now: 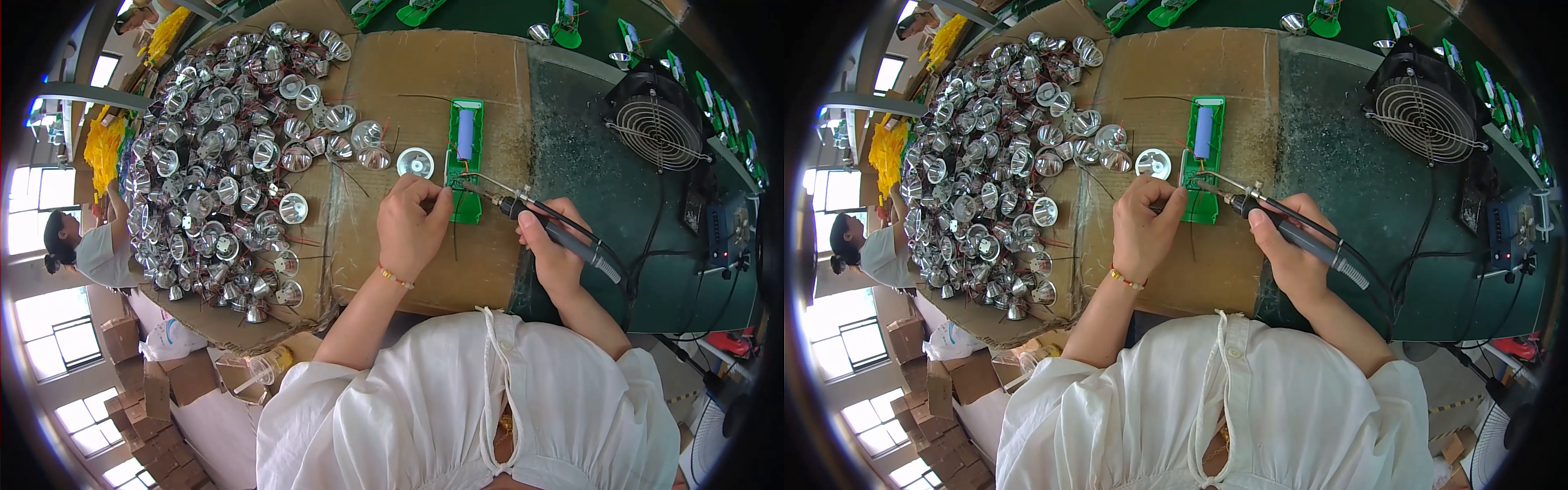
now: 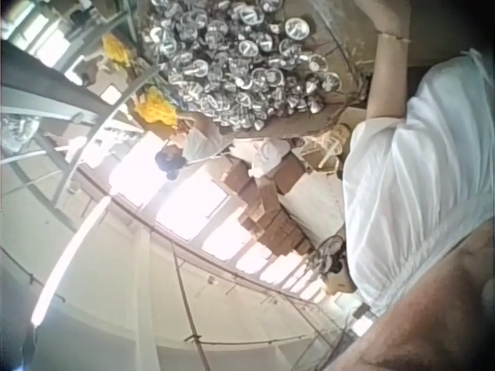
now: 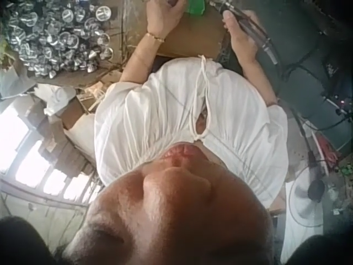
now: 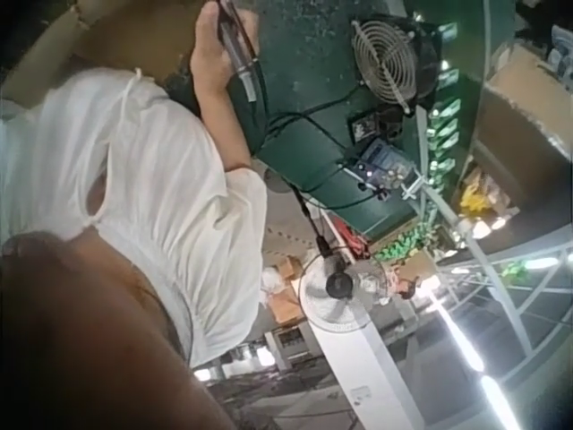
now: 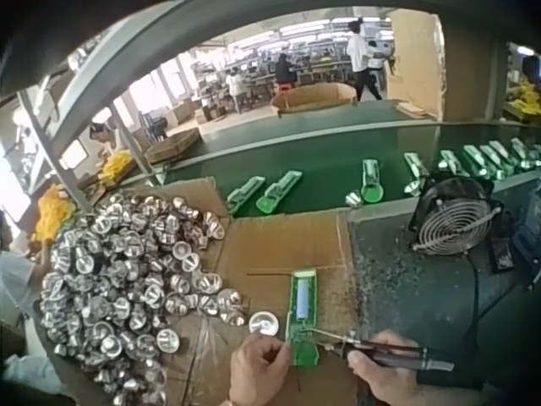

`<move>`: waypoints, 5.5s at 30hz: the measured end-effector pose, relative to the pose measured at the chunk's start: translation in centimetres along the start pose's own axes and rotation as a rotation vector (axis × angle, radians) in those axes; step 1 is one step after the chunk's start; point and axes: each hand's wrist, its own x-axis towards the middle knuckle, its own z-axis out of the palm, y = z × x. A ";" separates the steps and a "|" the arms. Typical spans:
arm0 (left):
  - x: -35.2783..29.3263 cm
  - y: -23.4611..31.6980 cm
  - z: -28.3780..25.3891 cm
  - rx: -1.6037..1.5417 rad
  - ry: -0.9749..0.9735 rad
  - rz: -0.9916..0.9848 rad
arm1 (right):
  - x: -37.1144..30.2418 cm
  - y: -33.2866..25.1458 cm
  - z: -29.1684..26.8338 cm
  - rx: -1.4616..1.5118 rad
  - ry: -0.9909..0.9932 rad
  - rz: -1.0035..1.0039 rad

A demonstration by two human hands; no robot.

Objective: Soldering wires onto small circuit boards for the assembly of electronic lighting components.

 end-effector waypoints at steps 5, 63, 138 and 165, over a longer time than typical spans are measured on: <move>0.0 -0.1 -0.1 0.006 0.002 -0.019 | -0.5 -0.4 0.3 0.067 0.027 0.046; 0.5 0.1 -0.3 0.171 -0.166 0.090 | -1.2 -0.3 -1.7 0.099 0.074 -0.052; -0.1 0.9 -2.5 0.062 -0.040 0.165 | -2.2 -0.3 -3.9 0.007 0.088 -0.142; -0.2 0.8 -0.4 0.203 -0.196 0.252 | -2.0 -0.5 -2.0 -0.149 0.064 -0.190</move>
